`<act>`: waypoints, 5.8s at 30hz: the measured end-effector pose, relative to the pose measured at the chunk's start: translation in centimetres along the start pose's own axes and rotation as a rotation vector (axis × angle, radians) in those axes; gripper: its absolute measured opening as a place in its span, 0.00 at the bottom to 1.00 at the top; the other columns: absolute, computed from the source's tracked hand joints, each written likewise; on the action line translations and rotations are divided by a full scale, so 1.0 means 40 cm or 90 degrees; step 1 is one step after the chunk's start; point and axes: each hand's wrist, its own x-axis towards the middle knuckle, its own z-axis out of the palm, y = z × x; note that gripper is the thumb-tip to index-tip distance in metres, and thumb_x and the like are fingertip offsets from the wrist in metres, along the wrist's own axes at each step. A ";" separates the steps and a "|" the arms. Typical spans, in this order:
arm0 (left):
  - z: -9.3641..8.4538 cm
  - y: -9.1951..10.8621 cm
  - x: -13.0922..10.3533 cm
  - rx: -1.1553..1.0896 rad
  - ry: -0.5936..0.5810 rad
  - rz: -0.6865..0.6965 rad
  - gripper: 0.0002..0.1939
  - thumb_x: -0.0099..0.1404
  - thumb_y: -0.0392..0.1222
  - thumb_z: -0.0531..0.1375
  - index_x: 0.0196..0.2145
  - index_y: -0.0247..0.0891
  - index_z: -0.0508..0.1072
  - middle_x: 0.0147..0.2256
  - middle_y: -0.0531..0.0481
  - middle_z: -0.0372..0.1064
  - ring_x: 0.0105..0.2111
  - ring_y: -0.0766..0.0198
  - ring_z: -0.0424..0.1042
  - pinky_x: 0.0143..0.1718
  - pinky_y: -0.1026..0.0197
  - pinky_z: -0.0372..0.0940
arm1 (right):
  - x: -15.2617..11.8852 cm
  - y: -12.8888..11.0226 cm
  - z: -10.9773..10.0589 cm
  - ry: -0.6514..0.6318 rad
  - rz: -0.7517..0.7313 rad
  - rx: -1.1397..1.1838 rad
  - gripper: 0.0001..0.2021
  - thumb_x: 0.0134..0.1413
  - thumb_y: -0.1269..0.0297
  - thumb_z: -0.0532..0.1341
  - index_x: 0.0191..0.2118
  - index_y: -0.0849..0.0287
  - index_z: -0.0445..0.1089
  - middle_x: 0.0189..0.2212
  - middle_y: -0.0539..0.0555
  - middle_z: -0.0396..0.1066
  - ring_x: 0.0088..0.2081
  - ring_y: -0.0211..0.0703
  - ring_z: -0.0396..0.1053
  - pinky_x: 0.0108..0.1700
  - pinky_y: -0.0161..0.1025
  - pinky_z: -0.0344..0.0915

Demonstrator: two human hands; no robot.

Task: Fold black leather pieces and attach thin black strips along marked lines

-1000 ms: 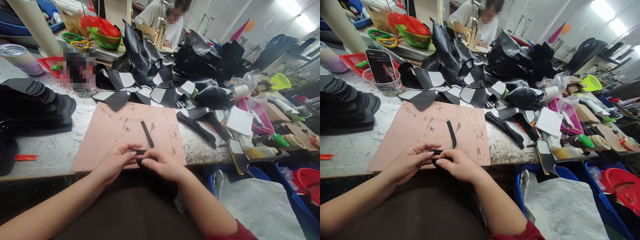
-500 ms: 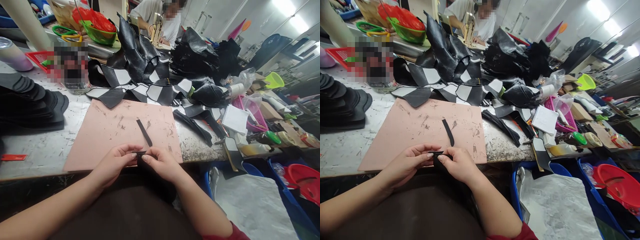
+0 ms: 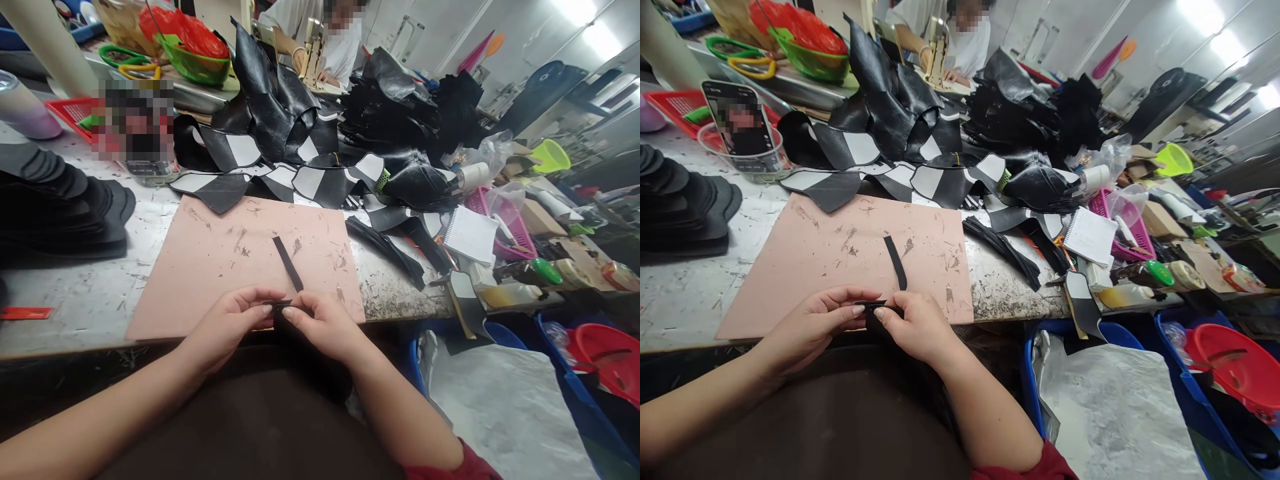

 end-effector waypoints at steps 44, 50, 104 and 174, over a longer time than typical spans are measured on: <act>-0.046 0.047 0.047 0.415 -0.252 -0.058 0.11 0.53 0.45 0.59 0.33 0.38 0.74 0.25 0.54 0.69 0.27 0.65 0.66 0.31 0.65 0.61 | -0.011 0.018 -0.043 -0.008 -0.239 -0.210 0.09 0.50 0.71 0.58 0.21 0.60 0.59 0.23 0.45 0.64 0.26 0.33 0.61 0.42 0.38 0.51; -0.034 0.066 0.052 0.527 -0.353 -0.025 0.13 0.54 0.40 0.54 0.36 0.41 0.74 0.31 0.56 0.72 0.32 0.64 0.68 0.34 0.67 0.61 | -0.010 0.017 -0.030 -0.015 -0.234 -0.225 0.10 0.49 0.72 0.57 0.20 0.60 0.59 0.20 0.45 0.62 0.24 0.32 0.59 0.41 0.37 0.51; 0.004 0.034 0.045 0.499 -0.294 0.023 0.12 0.55 0.49 0.57 0.30 0.37 0.72 0.24 0.55 0.67 0.27 0.65 0.65 0.30 0.64 0.60 | -0.031 0.025 -0.075 0.036 -0.130 -0.157 0.06 0.50 0.69 0.58 0.25 0.59 0.65 0.31 0.49 0.63 0.32 0.36 0.63 0.36 0.35 0.59; 0.038 0.082 0.068 0.612 -0.292 0.063 0.10 0.54 0.44 0.55 0.30 0.38 0.71 0.21 0.58 0.60 0.23 0.68 0.60 0.24 0.67 0.55 | -0.012 0.030 -0.089 0.003 -0.248 -0.188 0.06 0.46 0.72 0.58 0.22 0.60 0.60 0.24 0.48 0.63 0.28 0.36 0.60 0.32 0.33 0.55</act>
